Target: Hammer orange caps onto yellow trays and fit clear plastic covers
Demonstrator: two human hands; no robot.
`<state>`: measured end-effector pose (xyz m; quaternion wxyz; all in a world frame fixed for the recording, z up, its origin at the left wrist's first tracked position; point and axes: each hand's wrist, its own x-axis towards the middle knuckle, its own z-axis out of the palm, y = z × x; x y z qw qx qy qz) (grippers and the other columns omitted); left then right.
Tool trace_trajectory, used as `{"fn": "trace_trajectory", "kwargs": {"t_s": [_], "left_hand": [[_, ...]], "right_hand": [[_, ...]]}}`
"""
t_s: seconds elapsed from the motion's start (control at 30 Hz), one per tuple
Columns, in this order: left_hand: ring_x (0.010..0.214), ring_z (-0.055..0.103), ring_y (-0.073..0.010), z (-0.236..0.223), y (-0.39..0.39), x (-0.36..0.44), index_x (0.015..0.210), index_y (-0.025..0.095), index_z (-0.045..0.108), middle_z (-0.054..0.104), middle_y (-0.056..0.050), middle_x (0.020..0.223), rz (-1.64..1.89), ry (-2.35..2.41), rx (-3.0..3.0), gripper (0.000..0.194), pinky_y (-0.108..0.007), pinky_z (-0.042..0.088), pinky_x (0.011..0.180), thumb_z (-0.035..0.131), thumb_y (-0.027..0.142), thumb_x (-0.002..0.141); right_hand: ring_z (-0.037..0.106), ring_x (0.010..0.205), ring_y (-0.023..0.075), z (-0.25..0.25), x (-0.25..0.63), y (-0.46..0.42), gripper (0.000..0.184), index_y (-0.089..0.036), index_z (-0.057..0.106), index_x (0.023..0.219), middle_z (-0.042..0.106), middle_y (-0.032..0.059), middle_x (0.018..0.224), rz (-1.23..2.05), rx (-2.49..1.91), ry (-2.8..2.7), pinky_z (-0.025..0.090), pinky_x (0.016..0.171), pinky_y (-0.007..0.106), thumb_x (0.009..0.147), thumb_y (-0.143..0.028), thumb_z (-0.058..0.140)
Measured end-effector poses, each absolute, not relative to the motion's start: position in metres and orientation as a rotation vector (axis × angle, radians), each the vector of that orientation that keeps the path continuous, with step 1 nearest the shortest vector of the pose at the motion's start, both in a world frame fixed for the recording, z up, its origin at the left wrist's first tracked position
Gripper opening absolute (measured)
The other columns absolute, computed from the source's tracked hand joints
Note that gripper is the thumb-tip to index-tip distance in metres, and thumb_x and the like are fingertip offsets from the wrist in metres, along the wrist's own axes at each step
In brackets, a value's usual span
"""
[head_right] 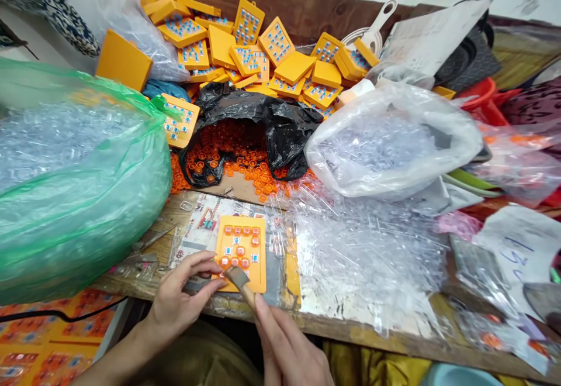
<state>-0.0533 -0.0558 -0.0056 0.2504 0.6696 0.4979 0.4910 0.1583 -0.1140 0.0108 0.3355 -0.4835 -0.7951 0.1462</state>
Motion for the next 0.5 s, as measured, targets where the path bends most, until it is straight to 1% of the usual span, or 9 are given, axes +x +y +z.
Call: {"fn": "trace_trajectory", "kwargs": {"t_s": [0.07,0.1,0.2,0.27,0.37,0.43,0.47,0.5], "left_hand": [[0.067,0.071,-0.0109,-0.003,-0.055,-0.053,0.109,0.02,0.056,0.076,0.001,0.078,1.327,1.389,1.784,0.034,-0.019,0.06,0.068,0.07,0.018,0.079],[0.065,0.071,-0.0105,-0.002,-0.054,-0.052,0.108,0.02,0.056,0.076,0.002,0.077,1.312,1.405,1.761,0.032,-0.019,0.059,0.066,0.07,0.018,0.079],[0.062,0.07,-0.0107,-0.003,-0.053,-0.05,0.102,0.019,0.058,0.075,0.002,0.072,1.265,1.434,1.676,0.026,-0.019,0.06,0.063,0.069,0.023,0.079],[0.063,0.071,-0.012,-0.003,-0.053,-0.05,0.101,0.018,0.059,0.075,0.001,0.073,1.225,1.425,1.634,0.025,-0.02,0.06,0.063,0.069,0.028,0.08],[0.065,0.071,-0.0129,0.014,-0.054,-0.059,0.101,0.017,0.061,0.076,-0.001,0.079,1.207,1.396,1.736,0.029,-0.021,0.06,0.062,0.071,0.032,0.079],[0.076,0.071,-0.0137,0.043,-0.05,-0.074,0.106,0.02,0.064,0.076,-0.002,0.091,1.274,1.431,2.001,0.027,-0.024,0.06,0.072,0.071,0.027,0.08],[0.089,0.07,-0.0155,0.062,-0.045,-0.084,0.109,0.022,0.065,0.074,-0.001,0.101,1.335,1.469,2.177,0.028,-0.029,0.057,0.085,0.069,0.022,0.081],[0.099,0.067,-0.0164,0.082,-0.039,-0.095,0.114,0.027,0.064,0.072,0.001,0.109,1.412,1.592,2.312,0.034,-0.032,0.052,0.094,0.067,0.017,0.082]], "right_hand": [[0.071,0.097,0.0162,0.01,0.156,-0.116,0.064,-0.028,0.039,0.146,0.071,0.0071,0.111,0.355,-1.28,-2.034,0.056,0.082,0.022,0.088,-0.002,0.046],[0.071,0.095,0.0155,0.01,0.155,-0.116,0.064,-0.028,0.038,0.146,0.072,0.0067,0.11,0.369,-1.282,-2.047,0.056,0.079,0.02,0.089,-0.001,0.044],[0.072,0.09,0.0139,0.011,0.154,-0.113,0.071,-0.028,0.03,0.15,0.072,0.0062,0.107,0.468,-1.252,-2.168,0.056,0.071,0.016,0.086,0.001,0.04],[0.072,0.093,0.014,0.012,0.155,-0.11,0.071,-0.027,0.03,0.15,0.071,0.0065,0.111,0.518,-1.231,-2.172,0.056,0.076,0.017,0.086,0.001,0.043],[0.068,0.105,0.0162,0.01,0.158,-0.109,0.062,-0.027,0.042,0.144,0.067,0.005,0.122,0.568,-1.266,-2.007,0.053,0.088,0.02,0.087,-0.004,0.051],[0.066,0.108,0.0174,0.009,0.162,-0.111,0.054,-0.029,0.052,0.136,0.066,0.0017,0.125,0.545,-1.377,-1.813,0.051,0.093,0.022,0.087,-0.009,0.058],[0.067,0.107,0.0181,0.009,0.164,-0.111,0.05,-0.029,0.056,0.133,0.067,0.0009,0.124,0.526,-1.442,-1.695,0.051,0.094,0.024,0.086,-0.012,0.061],[0.067,0.106,0.0189,0.009,0.167,-0.111,0.047,-0.029,0.059,0.13,0.067,0.001,0.123,0.519,-1.501,-1.572,0.05,0.095,0.026,0.085,-0.015,0.063]]}}
